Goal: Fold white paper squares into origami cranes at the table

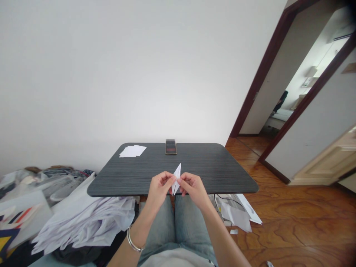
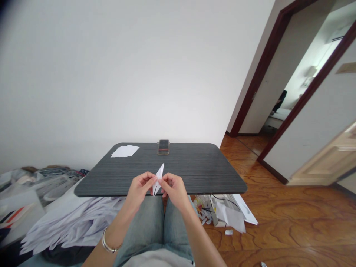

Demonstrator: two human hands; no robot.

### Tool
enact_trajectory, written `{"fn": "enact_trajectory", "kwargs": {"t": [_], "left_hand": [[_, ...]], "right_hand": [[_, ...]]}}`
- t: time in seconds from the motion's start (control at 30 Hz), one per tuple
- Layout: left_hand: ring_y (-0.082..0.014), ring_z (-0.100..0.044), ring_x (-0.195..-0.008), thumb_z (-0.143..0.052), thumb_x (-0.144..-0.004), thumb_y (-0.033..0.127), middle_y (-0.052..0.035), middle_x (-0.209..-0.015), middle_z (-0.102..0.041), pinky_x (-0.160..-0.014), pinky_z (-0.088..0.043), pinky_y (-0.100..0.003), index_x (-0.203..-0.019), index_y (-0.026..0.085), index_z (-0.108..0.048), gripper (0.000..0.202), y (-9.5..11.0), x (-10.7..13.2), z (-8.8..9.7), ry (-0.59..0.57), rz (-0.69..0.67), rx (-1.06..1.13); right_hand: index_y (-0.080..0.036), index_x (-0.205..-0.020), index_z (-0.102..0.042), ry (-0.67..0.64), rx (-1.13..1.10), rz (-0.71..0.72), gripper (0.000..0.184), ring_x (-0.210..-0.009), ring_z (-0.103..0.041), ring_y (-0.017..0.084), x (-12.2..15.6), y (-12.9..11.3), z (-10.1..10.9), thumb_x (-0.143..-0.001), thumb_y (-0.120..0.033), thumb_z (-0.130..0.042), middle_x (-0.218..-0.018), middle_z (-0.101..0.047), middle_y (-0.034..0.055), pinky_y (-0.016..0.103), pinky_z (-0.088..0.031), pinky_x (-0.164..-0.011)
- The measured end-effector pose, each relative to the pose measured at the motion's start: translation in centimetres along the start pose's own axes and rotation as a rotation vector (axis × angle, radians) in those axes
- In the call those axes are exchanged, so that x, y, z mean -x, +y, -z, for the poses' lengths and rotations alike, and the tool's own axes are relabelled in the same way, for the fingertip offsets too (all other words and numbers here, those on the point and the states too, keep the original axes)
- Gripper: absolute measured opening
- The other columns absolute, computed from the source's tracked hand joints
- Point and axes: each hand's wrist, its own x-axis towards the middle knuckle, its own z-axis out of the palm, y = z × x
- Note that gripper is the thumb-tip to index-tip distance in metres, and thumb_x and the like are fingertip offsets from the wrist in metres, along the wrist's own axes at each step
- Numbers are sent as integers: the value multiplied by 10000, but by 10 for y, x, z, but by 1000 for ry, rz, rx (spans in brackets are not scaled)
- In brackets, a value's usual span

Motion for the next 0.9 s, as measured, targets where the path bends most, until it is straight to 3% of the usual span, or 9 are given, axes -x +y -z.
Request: {"fn": "enact_trajectory", "kwargs": {"t": [0.37,0.67,0.9], "left_hand": [[-65,-428,-393,-664,-668,393,42,-491,-519,-371,-337,-177,-642,136,-554,281,-3,-1,0,-43,77,57],[-57,-411,-364,-683,-656,396,52,-487,-511,-352,-331,-172,-665,140,-534,297,-3,-2,3,-59,9,-83],[-46,-398,-360,-692,-644,407,43,-487,-513,-349,-316,-160,-642,134,-524,321,1,0,1,-103,33,-111]], "right_hand": [[-162,-648,-540,-81,17,36,295,-405,-456,68,1,-4,4,-752,-432,-598,-491,-508,-42,175,-414,-402],[-170,-629,-519,0,2,100,335,-434,-433,71,-1,-1,2,-786,-464,-541,-523,-472,-37,168,-391,-385],[-172,-698,-562,75,20,124,231,-418,-396,65,-3,-9,3,-744,-393,-615,-520,-466,-48,169,-361,-364]]}}
